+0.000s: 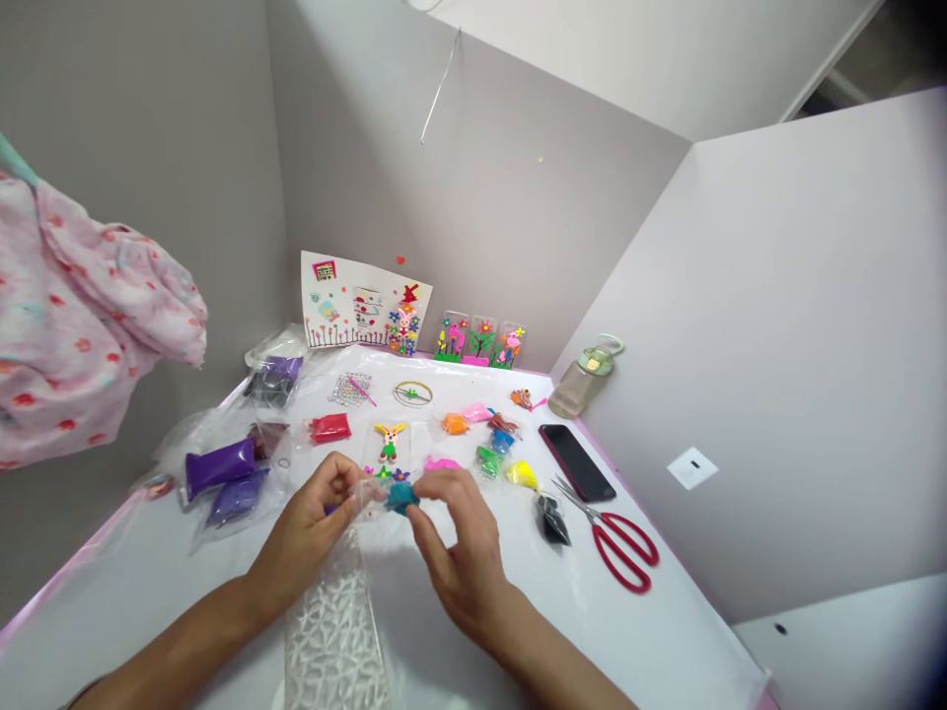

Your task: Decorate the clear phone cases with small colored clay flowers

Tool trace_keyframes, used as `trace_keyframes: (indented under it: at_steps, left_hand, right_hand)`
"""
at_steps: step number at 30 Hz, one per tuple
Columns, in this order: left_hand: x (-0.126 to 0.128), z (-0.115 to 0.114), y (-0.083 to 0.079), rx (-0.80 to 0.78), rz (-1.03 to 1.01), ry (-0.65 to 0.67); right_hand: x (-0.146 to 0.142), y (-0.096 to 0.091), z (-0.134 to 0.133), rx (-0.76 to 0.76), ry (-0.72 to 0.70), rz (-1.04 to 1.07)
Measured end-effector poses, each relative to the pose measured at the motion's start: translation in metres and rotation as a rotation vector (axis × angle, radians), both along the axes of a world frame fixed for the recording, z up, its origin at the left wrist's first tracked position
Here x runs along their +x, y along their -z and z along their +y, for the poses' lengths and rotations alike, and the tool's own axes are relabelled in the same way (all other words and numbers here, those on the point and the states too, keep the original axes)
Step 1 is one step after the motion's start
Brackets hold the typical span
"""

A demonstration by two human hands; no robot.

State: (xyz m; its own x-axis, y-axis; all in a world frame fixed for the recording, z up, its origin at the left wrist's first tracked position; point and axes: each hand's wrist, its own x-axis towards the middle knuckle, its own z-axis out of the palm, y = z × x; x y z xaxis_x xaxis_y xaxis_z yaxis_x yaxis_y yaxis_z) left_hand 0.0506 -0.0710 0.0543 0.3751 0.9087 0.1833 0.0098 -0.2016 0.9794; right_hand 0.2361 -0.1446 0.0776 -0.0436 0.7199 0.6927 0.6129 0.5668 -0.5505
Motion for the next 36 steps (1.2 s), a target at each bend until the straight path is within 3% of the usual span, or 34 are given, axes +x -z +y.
trace_keyframes:
  at_steps: [2,6,10,12,18,23,30,36]
  left_hand:
    - [-0.001,0.000,-0.001,-0.026,-0.007,0.016]
    - [0.000,0.000,0.001,-0.050,0.000,0.085]
    - [-0.003,0.006,0.008,-0.053,0.042,0.167]
    - [-0.005,0.009,0.009,-0.022,0.063,0.143]
    - [-0.006,0.007,0.009,0.216,0.102,-0.100]
    - [-0.003,0.001,0.015,0.361,0.118,-0.036]
    - [0.000,0.001,0.018,0.341,0.125,-0.041]
    - [-0.001,0.004,0.015,0.263,0.153,-0.040]
  right_hand:
    - [0.004,-0.002,0.002,-0.128,-0.008,0.087]
    - [0.005,0.000,0.007,-0.466,-0.216,0.362]
    - [0.007,0.000,0.014,-0.571,-0.300,0.536]
    - [0.008,-0.001,0.017,-0.618,-0.332,0.578]
    - [0.007,0.000,0.018,-0.631,-0.274,0.687]
    - [0.005,0.005,0.020,-0.582,-0.211,0.666]
    - [0.005,0.011,0.023,-0.599,-0.256,0.659]
    - [0.006,0.009,0.020,-0.674,-0.249,0.501]
